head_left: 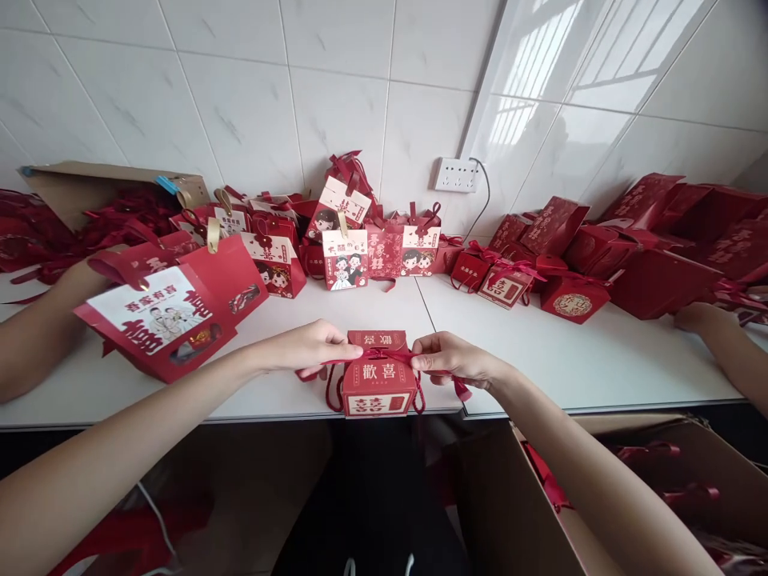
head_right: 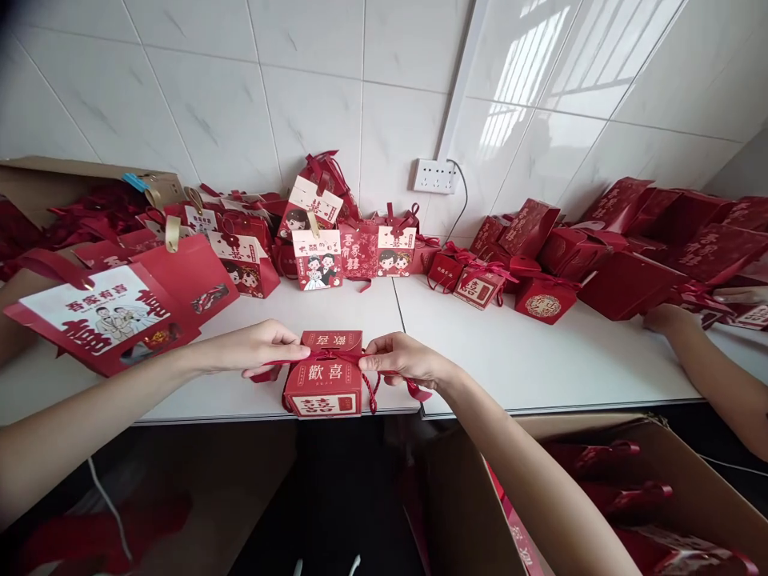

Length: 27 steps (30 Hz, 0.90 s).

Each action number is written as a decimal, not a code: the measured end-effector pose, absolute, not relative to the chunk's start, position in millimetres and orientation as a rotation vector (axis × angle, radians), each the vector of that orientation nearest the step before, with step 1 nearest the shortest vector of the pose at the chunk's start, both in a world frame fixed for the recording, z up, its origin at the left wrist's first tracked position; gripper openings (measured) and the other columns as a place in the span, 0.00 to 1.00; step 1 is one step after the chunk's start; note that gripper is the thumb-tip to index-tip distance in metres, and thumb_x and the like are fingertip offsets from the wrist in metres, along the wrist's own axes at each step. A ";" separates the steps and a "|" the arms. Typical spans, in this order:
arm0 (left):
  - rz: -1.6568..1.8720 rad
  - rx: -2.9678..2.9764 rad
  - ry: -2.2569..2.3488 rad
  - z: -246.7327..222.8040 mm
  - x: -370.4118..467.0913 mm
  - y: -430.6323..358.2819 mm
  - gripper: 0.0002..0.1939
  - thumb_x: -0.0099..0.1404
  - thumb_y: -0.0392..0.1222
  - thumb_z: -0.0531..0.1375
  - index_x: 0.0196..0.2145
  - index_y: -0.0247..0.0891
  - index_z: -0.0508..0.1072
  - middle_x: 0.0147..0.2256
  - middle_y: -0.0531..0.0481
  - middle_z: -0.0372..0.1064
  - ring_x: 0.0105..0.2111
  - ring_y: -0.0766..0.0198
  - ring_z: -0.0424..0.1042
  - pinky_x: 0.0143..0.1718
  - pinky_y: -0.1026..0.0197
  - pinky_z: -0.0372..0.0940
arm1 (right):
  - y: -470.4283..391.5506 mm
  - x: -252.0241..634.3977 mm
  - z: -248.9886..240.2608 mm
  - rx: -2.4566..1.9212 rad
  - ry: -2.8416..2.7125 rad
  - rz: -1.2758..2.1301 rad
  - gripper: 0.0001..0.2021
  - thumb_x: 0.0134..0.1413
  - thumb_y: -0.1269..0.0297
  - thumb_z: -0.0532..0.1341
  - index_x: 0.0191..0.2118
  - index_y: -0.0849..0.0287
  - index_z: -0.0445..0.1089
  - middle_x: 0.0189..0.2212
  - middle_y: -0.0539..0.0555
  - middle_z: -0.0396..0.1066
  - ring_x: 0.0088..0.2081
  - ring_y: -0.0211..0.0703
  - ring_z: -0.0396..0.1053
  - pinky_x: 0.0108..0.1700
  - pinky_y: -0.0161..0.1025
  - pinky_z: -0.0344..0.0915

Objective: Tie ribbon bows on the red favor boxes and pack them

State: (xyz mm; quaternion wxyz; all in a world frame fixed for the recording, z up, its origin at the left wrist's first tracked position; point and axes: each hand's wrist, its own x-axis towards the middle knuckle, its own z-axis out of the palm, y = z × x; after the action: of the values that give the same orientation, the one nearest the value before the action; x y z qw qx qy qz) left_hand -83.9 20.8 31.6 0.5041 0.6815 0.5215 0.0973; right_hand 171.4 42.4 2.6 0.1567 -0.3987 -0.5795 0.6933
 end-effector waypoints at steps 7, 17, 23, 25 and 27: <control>0.176 1.575 1.085 18.8 -90.7 5.9 0.24 0.56 0.60 0.58 0.19 0.37 0.59 0.13 0.60 0.48 0.11 0.76 0.47 0.12 0.69 0.41 | 23.0 181.4 -1.2 -1.101 -1.788 1.968 0.22 0.40 0.47 0.66 0.22 0.63 0.63 0.13 0.41 0.52 0.13 0.24 0.47 0.13 0.28 0.38; 0.460 1.381 0.853 -16.3 -88.6 1.0 0.22 0.58 0.51 0.59 0.19 0.37 0.53 0.14 0.62 0.51 0.09 0.78 0.54 0.10 0.74 0.46 | 11.6 191.3 -9.7 -1.126 -1.791 1.914 0.19 0.47 0.51 0.64 0.23 0.62 0.61 0.14 0.41 0.51 0.16 0.25 0.46 0.16 0.28 0.41; 0.638 1.265 0.909 -21.9 -79.2 -2.8 0.20 0.59 0.49 0.58 0.19 0.37 0.54 0.14 0.61 0.58 0.09 0.76 0.59 0.09 0.74 0.50 | 17.5 193.1 6.6 -1.193 -1.869 1.883 0.17 0.48 0.51 0.63 0.25 0.63 0.66 0.14 0.42 0.52 0.15 0.25 0.46 0.15 0.28 0.42; 0.690 1.226 0.938 -18.6 -73.6 -5.9 0.20 0.60 0.49 0.57 0.19 0.37 0.55 0.15 0.59 0.61 0.11 0.74 0.62 0.11 0.73 0.55 | 17.9 193.0 17.9 -1.156 -1.903 1.849 0.16 0.49 0.52 0.62 0.25 0.62 0.66 0.14 0.44 0.54 0.15 0.27 0.49 0.15 0.29 0.45; 0.692 1.227 0.965 -13.4 -68.9 -9.1 0.19 0.61 0.49 0.57 0.20 0.36 0.58 0.17 0.57 0.65 0.13 0.73 0.66 0.15 0.71 0.60 | 16.1 189.7 28.8 -1.088 -1.907 1.750 0.14 0.51 0.54 0.62 0.25 0.61 0.67 0.17 0.47 0.60 0.18 0.30 0.56 0.18 0.31 0.53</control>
State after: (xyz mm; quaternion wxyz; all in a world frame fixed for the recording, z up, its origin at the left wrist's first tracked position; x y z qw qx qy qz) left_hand -68.9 -9.1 -13.4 0.6569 0.5418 0.4261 0.3054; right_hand 189.7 16.1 28.8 0.1663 -0.3823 -0.6697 0.6146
